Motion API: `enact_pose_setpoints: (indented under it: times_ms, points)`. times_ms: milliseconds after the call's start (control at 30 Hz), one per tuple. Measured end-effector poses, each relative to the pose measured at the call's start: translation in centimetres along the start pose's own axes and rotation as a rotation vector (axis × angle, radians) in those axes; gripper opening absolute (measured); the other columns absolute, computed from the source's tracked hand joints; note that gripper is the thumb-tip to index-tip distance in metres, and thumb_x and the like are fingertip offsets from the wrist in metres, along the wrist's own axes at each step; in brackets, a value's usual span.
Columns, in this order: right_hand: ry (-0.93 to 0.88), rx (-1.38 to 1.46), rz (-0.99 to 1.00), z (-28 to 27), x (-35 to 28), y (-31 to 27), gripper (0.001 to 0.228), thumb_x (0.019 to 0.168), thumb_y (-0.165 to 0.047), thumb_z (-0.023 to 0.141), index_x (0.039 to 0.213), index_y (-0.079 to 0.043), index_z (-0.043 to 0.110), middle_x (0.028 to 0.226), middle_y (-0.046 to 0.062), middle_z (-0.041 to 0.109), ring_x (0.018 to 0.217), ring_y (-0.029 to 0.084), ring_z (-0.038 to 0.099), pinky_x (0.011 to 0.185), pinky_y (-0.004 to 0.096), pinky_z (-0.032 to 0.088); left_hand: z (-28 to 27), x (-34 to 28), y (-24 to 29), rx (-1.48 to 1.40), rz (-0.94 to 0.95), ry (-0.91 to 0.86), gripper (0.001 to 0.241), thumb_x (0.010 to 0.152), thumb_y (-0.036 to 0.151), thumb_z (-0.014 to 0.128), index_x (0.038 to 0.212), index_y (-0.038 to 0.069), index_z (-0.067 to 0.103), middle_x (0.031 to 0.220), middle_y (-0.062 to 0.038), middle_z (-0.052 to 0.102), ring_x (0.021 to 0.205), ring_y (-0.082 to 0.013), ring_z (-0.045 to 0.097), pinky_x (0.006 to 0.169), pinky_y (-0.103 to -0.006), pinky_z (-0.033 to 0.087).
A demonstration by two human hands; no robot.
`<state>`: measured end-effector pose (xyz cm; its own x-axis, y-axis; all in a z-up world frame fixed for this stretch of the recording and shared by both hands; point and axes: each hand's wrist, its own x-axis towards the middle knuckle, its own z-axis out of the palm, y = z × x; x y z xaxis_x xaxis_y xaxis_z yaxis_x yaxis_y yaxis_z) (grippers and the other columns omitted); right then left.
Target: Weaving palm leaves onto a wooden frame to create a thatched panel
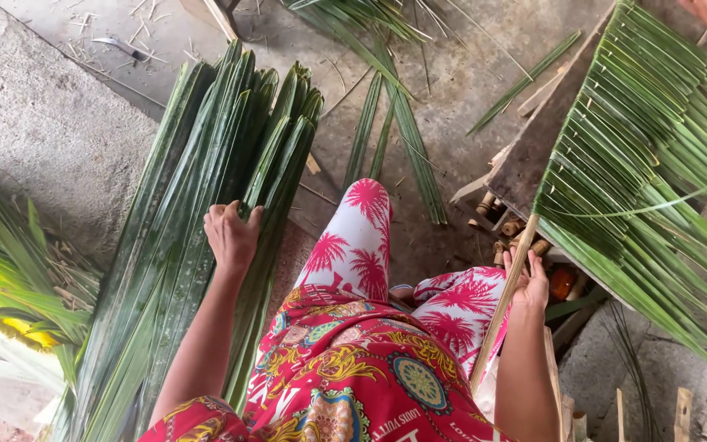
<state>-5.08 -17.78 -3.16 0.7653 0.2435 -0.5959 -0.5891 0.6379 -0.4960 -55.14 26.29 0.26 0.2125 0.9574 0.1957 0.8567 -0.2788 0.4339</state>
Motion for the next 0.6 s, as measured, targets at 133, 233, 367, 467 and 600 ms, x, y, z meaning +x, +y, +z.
enact_pose_setpoints:
  times_ms: [133,233,367,467,600]
  points:
    - [-0.001,0.004,-0.003,0.1,-0.5,-0.2,0.032,0.098,-0.006,0.075,0.127,0.006,0.066,0.141,0.032,0.048,0.132,0.049,0.058,0.108,0.071,0.051,0.0,0.6,-0.6,-0.053,-0.072,-0.098,0.045,0.096,0.052,0.073,0.11,0.009,0.077,0.106,-0.011,0.061,0.1,-0.0343,0.058,0.087,-0.0463,0.047]
    - [-0.001,0.012,-0.007,-0.4,-0.5,-0.2,0.034,0.098,-0.006,0.075,0.128,0.006,0.066,0.142,0.032,0.048,0.132,0.049,0.057,0.108,0.071,0.051,-0.8,1.0,-0.9,-0.099,-0.077,-0.129,0.043,0.106,0.049,0.062,0.106,0.009,0.078,0.101,-0.013,0.064,0.097,-0.0378,0.06,0.087,-0.0502,0.047]
    - [-0.004,0.007,-0.025,0.6,-1.7,0.1,0.034,0.098,-0.006,0.075,0.129,0.006,0.065,0.142,0.032,0.048,0.132,0.049,0.057,0.108,0.07,0.051,-0.4,1.9,-2.3,-0.071,-0.04,-0.05,0.05,0.117,0.036,0.045,0.093,0.0,0.071,0.09,-0.023,0.065,0.088,-0.0455,0.064,0.082,-0.0556,0.048]
    - [-0.004,0.01,-0.035,0.9,-2.3,0.1,0.034,0.1,-0.005,0.072,0.131,0.006,0.063,0.142,0.032,0.047,0.133,0.049,0.057,0.108,0.069,0.053,-0.2,2.3,-3.3,0.013,-0.001,0.062,0.048,0.118,0.034,0.045,0.086,0.003,0.062,0.083,-0.024,0.065,0.082,-0.0484,0.065,0.076,-0.0576,0.051]
    - [-0.002,-0.008,-0.045,0.3,-2.1,0.0,0.032,0.1,-0.005,0.071,0.129,0.006,0.064,0.143,0.032,0.047,0.133,0.048,0.056,0.108,0.068,0.054,-2.8,2.8,-2.3,-0.055,-0.068,0.052,0.047,0.12,0.035,0.04,0.091,0.003,0.058,0.08,-0.029,0.065,0.077,-0.0544,0.066,0.072,-0.0639,0.051]
